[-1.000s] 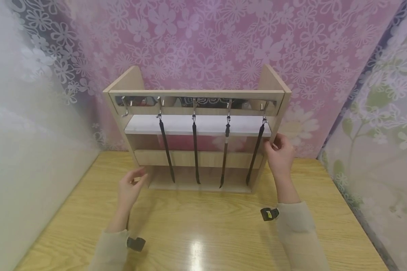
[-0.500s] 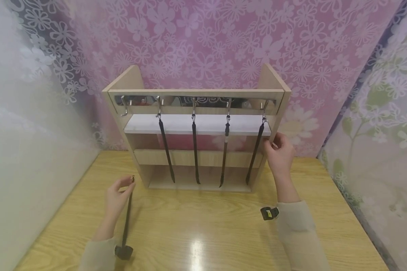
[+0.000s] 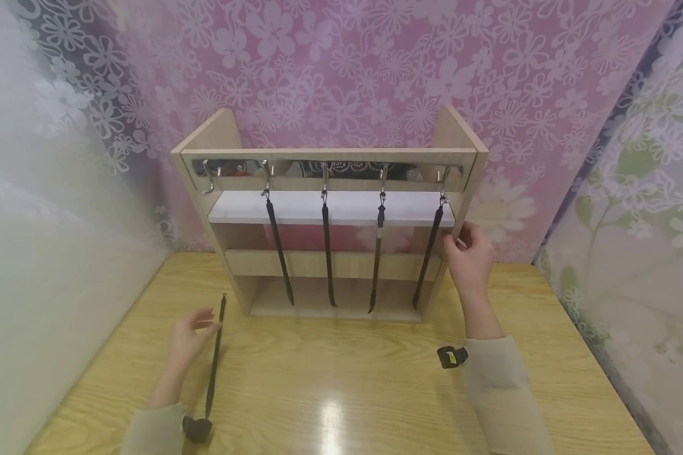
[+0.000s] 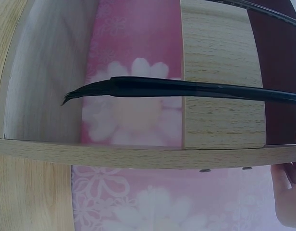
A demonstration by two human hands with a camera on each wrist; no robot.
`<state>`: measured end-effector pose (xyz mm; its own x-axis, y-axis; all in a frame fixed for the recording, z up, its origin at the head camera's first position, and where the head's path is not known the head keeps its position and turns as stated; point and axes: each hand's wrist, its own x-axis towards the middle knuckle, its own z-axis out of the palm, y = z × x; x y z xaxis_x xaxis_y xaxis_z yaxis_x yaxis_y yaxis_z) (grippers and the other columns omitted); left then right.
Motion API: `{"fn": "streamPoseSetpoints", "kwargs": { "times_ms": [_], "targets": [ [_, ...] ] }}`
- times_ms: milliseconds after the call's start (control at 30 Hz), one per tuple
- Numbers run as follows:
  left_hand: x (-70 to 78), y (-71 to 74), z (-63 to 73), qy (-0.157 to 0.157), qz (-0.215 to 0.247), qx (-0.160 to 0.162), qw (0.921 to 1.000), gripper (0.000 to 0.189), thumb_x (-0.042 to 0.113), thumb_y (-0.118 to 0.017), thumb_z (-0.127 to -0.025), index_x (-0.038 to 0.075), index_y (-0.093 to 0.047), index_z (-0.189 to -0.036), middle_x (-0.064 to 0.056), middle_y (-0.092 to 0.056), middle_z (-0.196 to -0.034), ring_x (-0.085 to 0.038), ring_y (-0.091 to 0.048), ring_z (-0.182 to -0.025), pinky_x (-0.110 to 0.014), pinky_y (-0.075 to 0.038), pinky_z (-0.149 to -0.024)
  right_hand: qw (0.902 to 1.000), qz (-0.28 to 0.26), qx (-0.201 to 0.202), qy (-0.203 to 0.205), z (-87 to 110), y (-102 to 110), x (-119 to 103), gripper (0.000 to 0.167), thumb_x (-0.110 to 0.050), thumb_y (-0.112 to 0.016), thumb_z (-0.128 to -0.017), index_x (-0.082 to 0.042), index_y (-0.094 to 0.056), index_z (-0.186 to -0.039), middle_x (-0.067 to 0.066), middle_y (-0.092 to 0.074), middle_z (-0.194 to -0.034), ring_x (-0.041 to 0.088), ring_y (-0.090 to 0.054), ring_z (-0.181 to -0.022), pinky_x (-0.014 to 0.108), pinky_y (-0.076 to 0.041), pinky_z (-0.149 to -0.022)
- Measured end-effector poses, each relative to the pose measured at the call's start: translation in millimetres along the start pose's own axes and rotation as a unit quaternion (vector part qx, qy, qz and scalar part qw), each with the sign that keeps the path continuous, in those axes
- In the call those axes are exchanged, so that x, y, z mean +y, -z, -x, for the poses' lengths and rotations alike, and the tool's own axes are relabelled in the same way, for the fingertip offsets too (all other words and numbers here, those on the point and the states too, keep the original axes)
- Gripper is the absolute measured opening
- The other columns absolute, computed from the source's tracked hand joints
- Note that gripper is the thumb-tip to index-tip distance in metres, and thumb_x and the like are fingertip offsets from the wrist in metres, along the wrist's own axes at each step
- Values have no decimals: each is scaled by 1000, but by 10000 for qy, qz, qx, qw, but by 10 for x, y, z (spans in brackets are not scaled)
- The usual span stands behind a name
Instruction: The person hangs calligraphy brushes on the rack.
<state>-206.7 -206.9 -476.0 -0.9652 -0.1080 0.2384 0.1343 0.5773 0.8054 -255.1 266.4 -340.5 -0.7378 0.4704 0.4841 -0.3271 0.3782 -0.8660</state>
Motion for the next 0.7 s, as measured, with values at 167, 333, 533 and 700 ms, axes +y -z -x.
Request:
{"fn": "streamPoseSetpoints", "kwargs": {
  "times_ms": [167, 333, 533, 700],
  "targets": [
    [-76, 21, 10, 366, -105, -615, 9974, 41, 8, -62, -82, -9, -48, -116, -28, -52, -110, -40, -52, -97, -46, -49, -77, 10000, -42, 12, 16, 8, -2, -9, 19, -2, -60, -77, 4, -60, -95, -8, -53, -78, 4, -53, -78, 18, -49, -78],
    [-126, 23, 25, 599, -147, -766, 9952, 44, 10, -62, -82, -10, -46, -118, -30, -50, -111, -40, -51, -97, -46, -49, -78, 10000, -55, 59, 50, 3, -7, 27, 16, -2, -61, -77, 2, -60, -92, -8, -54, -77, 4, -54, -76, 17, -49, -76],
    [-174, 22, 31, 694, -419, -762, 9938, 43, 8, -63, -81, -13, -46, -114, -32, -51, -106, -42, -53, -95, -45, -50, -75, 9999, -95, 48, 101, 6, -7, 28, 16, -1, -60, -77, 2, -60, -92, -9, -54, -77, 4, -54, -76, 18, -49, -77],
    [-208, 25, 26, 810, -744, -894, 9899, 42, 8, -64, -80, -14, -46, -111, -31, -53, -102, -43, -52, -93, -47, -49, -75, 9999, -111, 41, 68, 9, -3, 23, 15, 0, -59, -77, 1, -59, -92, -8, -54, -78, 4, -54, -77, 19, -49, -78]
  ]
}}
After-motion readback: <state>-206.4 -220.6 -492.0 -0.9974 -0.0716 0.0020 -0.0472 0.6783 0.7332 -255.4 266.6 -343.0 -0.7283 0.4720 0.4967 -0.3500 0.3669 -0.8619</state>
